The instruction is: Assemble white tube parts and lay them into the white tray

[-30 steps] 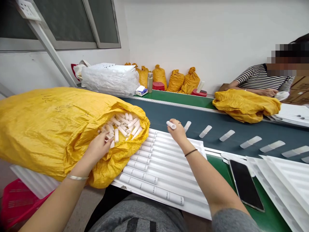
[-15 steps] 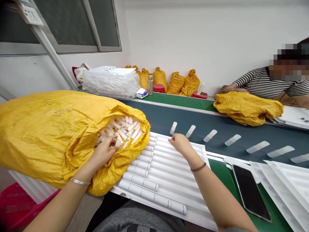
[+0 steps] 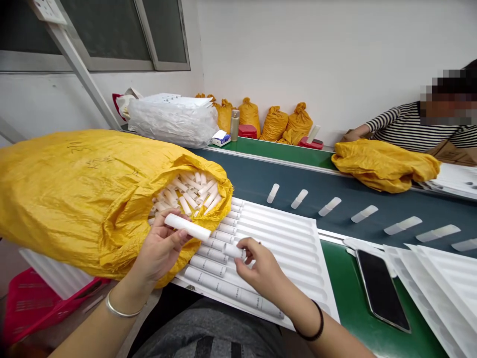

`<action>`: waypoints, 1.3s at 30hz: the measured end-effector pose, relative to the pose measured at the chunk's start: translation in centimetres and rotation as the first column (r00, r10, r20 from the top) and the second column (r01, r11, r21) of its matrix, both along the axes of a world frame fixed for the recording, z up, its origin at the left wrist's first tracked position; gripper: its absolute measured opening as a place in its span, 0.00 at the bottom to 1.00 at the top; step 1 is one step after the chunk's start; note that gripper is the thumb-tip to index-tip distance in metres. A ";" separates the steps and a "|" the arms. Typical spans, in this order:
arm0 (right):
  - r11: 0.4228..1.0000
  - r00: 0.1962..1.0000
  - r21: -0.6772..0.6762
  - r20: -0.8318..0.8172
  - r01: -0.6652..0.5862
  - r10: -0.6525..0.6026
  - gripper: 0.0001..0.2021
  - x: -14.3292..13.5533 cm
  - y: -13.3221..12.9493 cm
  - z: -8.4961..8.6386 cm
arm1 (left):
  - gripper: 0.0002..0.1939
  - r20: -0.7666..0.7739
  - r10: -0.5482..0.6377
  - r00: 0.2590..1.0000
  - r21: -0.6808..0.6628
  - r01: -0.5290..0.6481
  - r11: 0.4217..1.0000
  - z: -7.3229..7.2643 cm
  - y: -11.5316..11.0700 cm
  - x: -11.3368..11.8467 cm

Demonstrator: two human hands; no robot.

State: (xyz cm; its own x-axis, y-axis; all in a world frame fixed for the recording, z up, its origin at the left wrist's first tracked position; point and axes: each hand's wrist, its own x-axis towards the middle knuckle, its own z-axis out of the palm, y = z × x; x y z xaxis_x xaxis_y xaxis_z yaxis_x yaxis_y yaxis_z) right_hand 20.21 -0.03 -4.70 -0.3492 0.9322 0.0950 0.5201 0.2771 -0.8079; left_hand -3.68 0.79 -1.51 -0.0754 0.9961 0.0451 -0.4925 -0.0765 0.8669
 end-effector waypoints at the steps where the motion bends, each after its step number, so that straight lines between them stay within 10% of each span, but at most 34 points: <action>1: 0.999 0.982 -0.045 -0.186 -0.021 0.012 0.09 0.0 0.2 0.6 | 0.21 0.029 -0.035 0.999 -0.025 0.036 0.999 0.0 -0.3 0.4; 5: 0.995 0.825 -0.077 -0.565 -0.070 0.014 0.10 -0.2 0.5 2.5 | 0.15 -0.137 -0.122 0.983 -0.063 0.114 0.992 -0.6 -1.0 1.1; 8: 0.977 0.913 0.202 -0.407 0.072 0.017 0.12 0.4 0.6 3.3 | 0.14 -0.421 -0.089 0.903 -0.032 0.083 0.996 -0.8 -1.3 0.7; 14: 0.808 0.979 0.577 -0.069 -0.120 0.194 0.17 1.3 1.4 4.6 | 0.17 -0.660 -0.154 0.736 -0.001 0.204 0.979 0.4 -1.8 -0.1; 22: 0.890 0.988 0.441 -0.037 -0.119 0.150 0.12 1.3 1.2 4.2 | 0.17 -0.881 0.019 0.473 0.209 0.352 0.912 0.8 -2.1 -0.4; 32: 0.936 0.982 0.329 -0.093 -0.129 0.168 0.12 0.0 1.0 4.0 | 0.13 -0.883 0.237 0.404 0.385 0.338 0.859 0.9 -2.7 0.6; 39: 0.936 0.901 0.286 0.430 -0.203 0.064 0.10 -0.8 5.2 1.7 | 0.25 -0.969 0.150 0.198 0.221 0.417 0.882 -0.5 -0.2 0.2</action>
State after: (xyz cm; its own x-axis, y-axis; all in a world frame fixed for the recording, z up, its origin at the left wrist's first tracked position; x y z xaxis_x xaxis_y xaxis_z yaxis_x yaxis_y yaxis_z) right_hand 19.42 5.21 -3.01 -0.5405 0.8177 0.1983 0.7223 0.5718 -0.3891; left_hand -3.44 0.56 -2.06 0.4400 0.8469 0.2987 0.6396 -0.5290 0.5577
